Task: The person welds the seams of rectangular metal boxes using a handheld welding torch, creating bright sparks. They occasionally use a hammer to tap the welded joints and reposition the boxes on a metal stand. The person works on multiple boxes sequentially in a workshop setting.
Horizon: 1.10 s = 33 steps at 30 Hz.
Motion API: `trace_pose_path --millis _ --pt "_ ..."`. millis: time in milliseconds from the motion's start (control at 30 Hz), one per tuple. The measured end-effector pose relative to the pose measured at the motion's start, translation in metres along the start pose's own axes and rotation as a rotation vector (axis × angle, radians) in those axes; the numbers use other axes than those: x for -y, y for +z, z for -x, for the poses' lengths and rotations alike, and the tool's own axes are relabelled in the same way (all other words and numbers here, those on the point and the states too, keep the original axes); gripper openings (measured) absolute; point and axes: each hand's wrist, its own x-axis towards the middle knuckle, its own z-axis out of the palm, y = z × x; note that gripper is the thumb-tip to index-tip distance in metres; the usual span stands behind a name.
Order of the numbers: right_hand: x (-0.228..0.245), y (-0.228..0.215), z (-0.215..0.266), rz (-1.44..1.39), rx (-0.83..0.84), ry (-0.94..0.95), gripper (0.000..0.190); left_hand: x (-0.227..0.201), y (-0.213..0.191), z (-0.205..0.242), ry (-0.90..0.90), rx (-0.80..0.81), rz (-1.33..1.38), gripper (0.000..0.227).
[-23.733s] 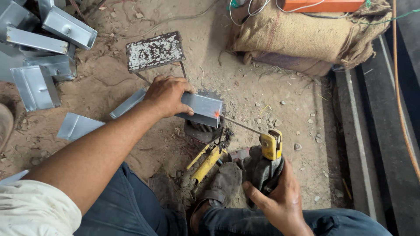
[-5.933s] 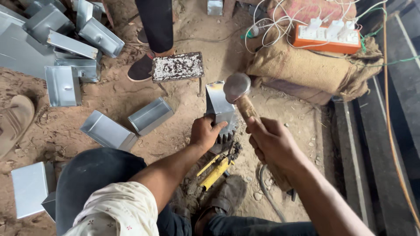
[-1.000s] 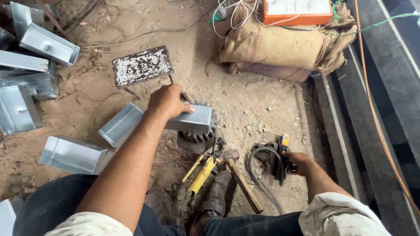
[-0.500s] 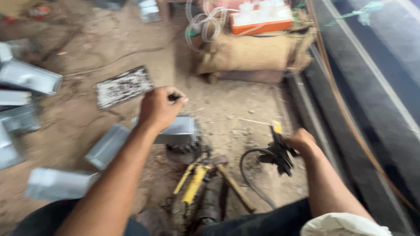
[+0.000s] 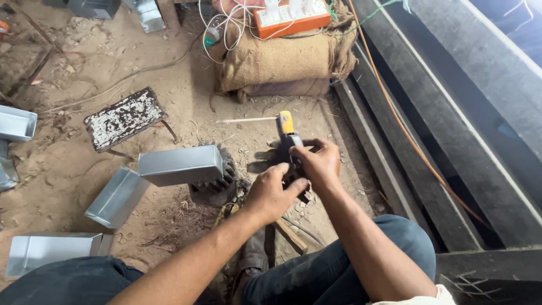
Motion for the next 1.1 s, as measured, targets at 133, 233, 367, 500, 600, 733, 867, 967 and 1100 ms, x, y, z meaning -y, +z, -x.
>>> trace_pose_path --millis 133,233,367,500,600,733,867,967,1100 --pt "0.011 0.008 0.019 -0.165 0.073 0.005 0.034 0.005 -0.001 0.0 0.123 -0.231 -0.017 0.034" --pt "0.02 0.008 0.029 -0.346 0.094 0.009 0.033 0.006 -0.006 0.0 0.186 -0.234 0.094 0.035" --pt "0.021 0.018 0.04 -0.491 0.019 -0.088 0.034 0.0 -0.015 -0.003 0.166 -0.291 0.27 0.034" --pt "0.009 0.024 0.055 -0.579 -0.021 -0.245 0.027 -0.006 -0.02 -0.002 0.023 -0.267 0.342 0.033" --pt "0.006 0.025 0.065 -0.662 0.016 -0.208 0.031 -0.007 -0.029 0.0 0.085 -0.287 0.254 0.042" --pt "0.008 0.023 0.075 -0.635 0.08 -0.337 0.032 -0.005 -0.042 0.001 0.16 -0.303 0.29 0.038" --pt "0.02 0.021 0.071 -0.606 0.12 -0.49 0.029 0.001 -0.048 -0.003 0.238 -0.268 0.528 0.032" --pt "0.033 0.016 0.064 -0.331 0.054 -0.647 0.052 0.007 -0.05 -0.007 0.302 -0.243 0.662 0.035" --pt "0.045 0.008 0.063 -0.222 0.179 -0.584 0.069 0.014 -0.051 -0.009 0.321 -0.177 0.739 0.04"
